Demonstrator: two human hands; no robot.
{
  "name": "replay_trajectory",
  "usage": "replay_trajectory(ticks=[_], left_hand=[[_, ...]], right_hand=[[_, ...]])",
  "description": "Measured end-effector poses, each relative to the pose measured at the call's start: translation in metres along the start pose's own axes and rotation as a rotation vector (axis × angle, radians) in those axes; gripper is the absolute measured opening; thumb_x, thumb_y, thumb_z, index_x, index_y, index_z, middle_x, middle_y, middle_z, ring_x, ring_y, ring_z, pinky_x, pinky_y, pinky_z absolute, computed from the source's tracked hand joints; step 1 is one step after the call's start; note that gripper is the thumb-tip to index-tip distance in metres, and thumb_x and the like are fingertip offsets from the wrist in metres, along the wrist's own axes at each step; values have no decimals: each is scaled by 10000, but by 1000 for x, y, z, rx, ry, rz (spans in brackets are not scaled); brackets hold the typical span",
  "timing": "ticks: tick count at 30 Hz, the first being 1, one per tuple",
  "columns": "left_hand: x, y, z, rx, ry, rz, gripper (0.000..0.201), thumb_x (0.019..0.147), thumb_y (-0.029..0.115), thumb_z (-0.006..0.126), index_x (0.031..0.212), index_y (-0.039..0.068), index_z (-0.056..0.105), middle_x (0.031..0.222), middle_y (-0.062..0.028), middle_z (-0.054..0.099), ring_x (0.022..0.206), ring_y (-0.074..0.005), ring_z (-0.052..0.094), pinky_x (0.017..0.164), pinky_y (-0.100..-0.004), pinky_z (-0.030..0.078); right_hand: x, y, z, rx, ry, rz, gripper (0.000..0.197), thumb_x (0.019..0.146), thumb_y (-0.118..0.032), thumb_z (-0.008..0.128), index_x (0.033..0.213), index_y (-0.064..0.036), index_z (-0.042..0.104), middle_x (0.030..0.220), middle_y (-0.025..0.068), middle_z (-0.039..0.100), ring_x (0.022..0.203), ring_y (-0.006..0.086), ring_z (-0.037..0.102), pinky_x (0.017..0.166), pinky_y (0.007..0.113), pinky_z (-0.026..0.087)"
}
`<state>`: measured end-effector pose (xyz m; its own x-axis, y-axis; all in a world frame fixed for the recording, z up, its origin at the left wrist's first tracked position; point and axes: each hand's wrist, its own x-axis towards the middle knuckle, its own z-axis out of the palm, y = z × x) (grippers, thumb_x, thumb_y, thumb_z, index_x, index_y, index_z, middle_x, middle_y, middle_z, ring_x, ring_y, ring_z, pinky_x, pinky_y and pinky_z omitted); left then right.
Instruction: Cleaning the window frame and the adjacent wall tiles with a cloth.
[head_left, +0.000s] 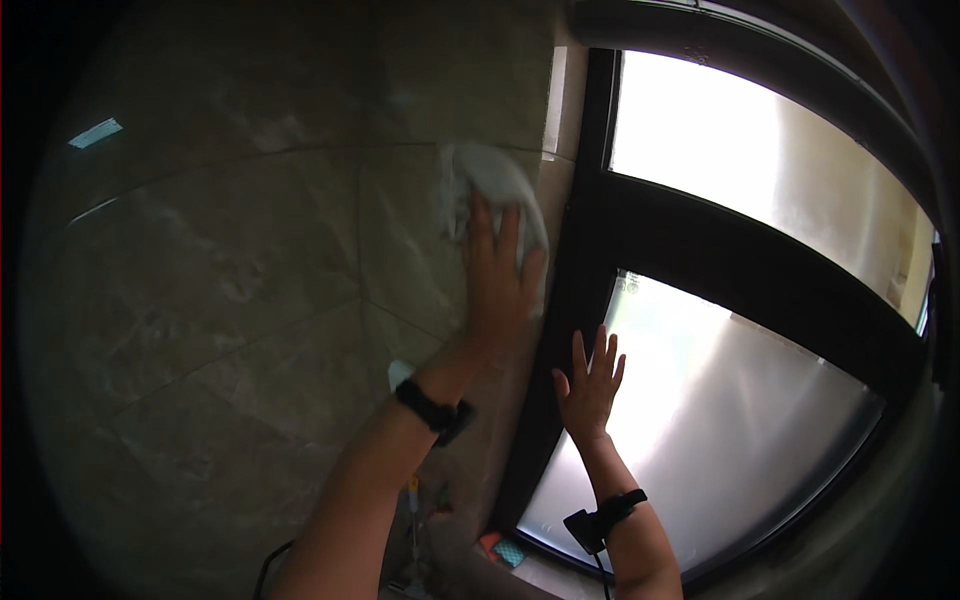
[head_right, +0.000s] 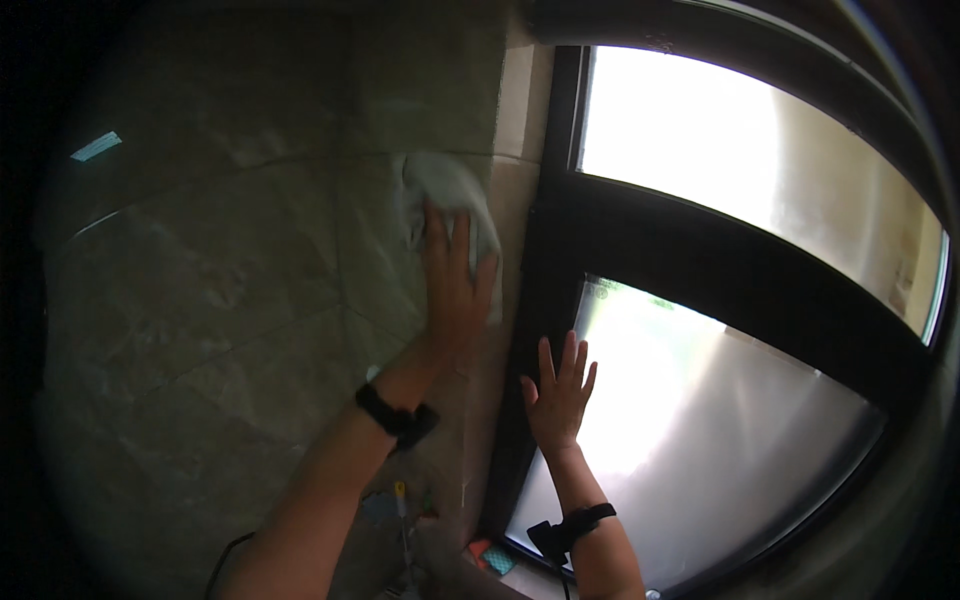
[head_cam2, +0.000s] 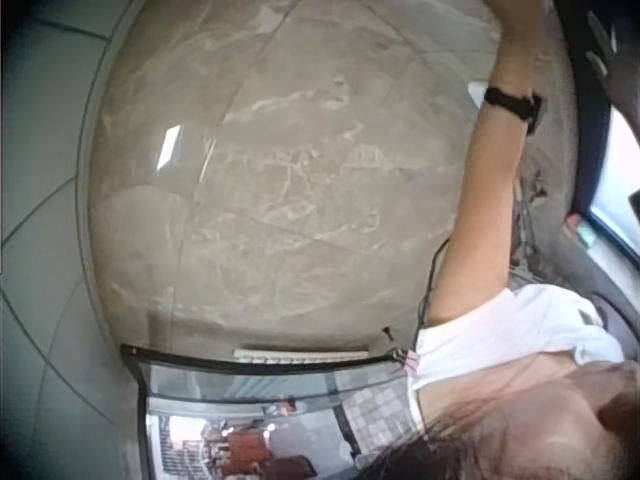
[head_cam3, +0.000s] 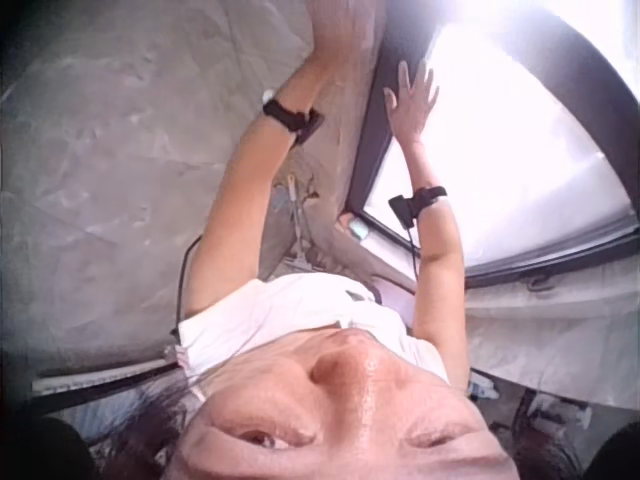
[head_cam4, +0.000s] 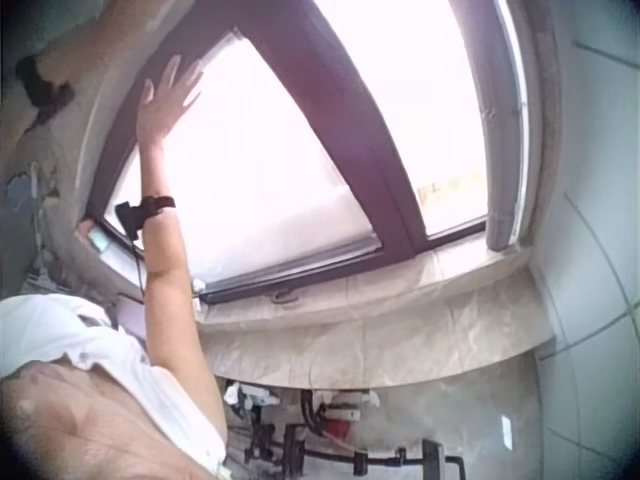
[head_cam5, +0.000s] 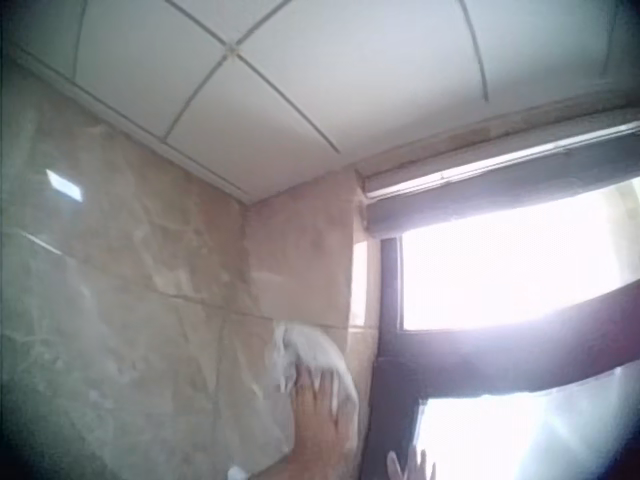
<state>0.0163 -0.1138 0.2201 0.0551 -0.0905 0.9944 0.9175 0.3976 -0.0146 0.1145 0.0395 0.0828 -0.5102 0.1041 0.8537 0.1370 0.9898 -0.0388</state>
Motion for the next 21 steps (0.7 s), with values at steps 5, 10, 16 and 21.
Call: replay_trajectory(ticks=[5,10,16,21], left_hand=[[129,-29,16,66,104,9,597,987,317,503,1467,0,342,1528,-363,171,1397,-522,227,1145,-536,210],[160,-35,17,72,169,30,608,948,338,558,1430,4,397,1526,-340,194,1379,-501,282,1118,-533,277],[23,-24,2,44,-20,-86,616,963,269,525,1444,-61,326,1510,-373,178,1402,-523,206,1158,-523,197],[-169,-10,-9,102,-183,-313,654,964,378,509,1407,-66,324,1440,-464,183,1337,-617,217,1094,-634,209]], right_hand=[[-1,7,17,-246,-129,-53,671,928,-458,572,1523,-283,316,1612,190,135,1507,343,57,1180,567,36],[-3,16,33,-323,-89,-93,667,932,-495,549,1525,-315,303,1615,198,117,1508,343,50,1176,576,34],[-3,18,40,-328,-104,-89,649,922,-533,541,1506,-317,355,1608,219,126,1507,351,52,1174,579,29],[-2,23,40,-293,-44,-151,671,904,-505,585,1496,-264,383,1590,269,121,1497,394,52,1171,586,7]])
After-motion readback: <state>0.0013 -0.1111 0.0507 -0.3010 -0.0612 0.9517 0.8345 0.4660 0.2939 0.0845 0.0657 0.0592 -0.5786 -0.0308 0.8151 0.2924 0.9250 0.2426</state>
